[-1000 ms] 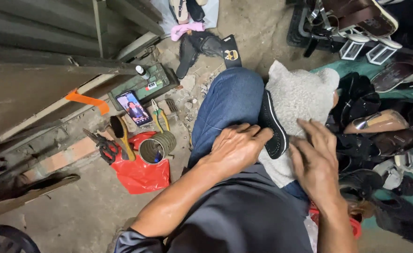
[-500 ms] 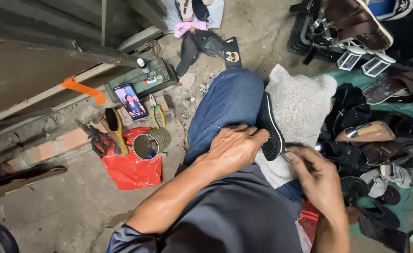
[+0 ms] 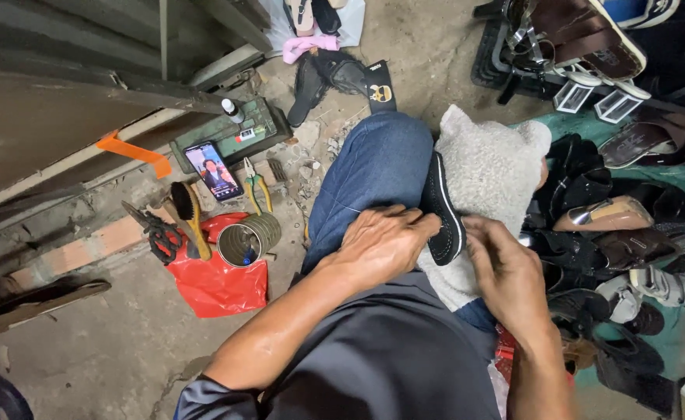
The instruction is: Hand-sewing a replacement sole onto a shoe using a needle and thread
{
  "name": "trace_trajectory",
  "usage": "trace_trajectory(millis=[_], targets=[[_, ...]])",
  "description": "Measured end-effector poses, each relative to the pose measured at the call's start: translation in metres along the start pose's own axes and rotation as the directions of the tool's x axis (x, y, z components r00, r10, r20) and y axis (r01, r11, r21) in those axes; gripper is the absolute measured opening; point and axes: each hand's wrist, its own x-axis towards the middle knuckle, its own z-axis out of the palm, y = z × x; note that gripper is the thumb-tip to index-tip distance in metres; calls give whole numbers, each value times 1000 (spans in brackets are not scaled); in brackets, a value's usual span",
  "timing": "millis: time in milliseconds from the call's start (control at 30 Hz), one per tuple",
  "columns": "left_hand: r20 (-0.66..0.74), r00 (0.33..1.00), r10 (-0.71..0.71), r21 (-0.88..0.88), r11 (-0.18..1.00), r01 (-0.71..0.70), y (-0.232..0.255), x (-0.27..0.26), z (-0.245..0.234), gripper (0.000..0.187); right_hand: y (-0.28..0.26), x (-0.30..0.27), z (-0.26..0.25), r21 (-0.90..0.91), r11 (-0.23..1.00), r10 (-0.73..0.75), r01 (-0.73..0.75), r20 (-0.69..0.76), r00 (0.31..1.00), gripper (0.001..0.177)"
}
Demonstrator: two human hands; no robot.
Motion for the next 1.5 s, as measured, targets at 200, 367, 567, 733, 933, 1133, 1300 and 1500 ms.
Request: trace_trajectory(millis=[200,367,567,733,933,1133,1300,1500], targets=[[13,1000,-5,-14,1000,5,3,2,-7,21,-17,-8,-12,-17,998,58,-57,92,994,43],[232,968,-98,-111,986,126,6,2,-37,38,9,-18,-10,107,993,40,-41,10,999,42],[322,783,-532,246,846,474,-11,-24,-60,81,6,-17,-8,107,994,-16,21,-56,998,42],[249,682,-688,239,726,645,-32,-64,-74,67,33,-24,-12,-65,994,-91,90,-24,996,20],[284,784,-553,-48,808,587,-6,-37,-54,47,29,-46,-21,311,923,-180,229,-176,968,22],[247,847,-472,-568,638,521,-4,-34,-34,37,31,-50,-9,747,613,-227,256,-143,963,36],[128,885,-448,-498,743,448,6,-13,-11,38,-7,-25,20,229,942,-190,244,-235,953,64],[121,872,-475,-441,761,476,2,2,1,26,15,-21,20,-44,982,-191,186,-224,956,47]])
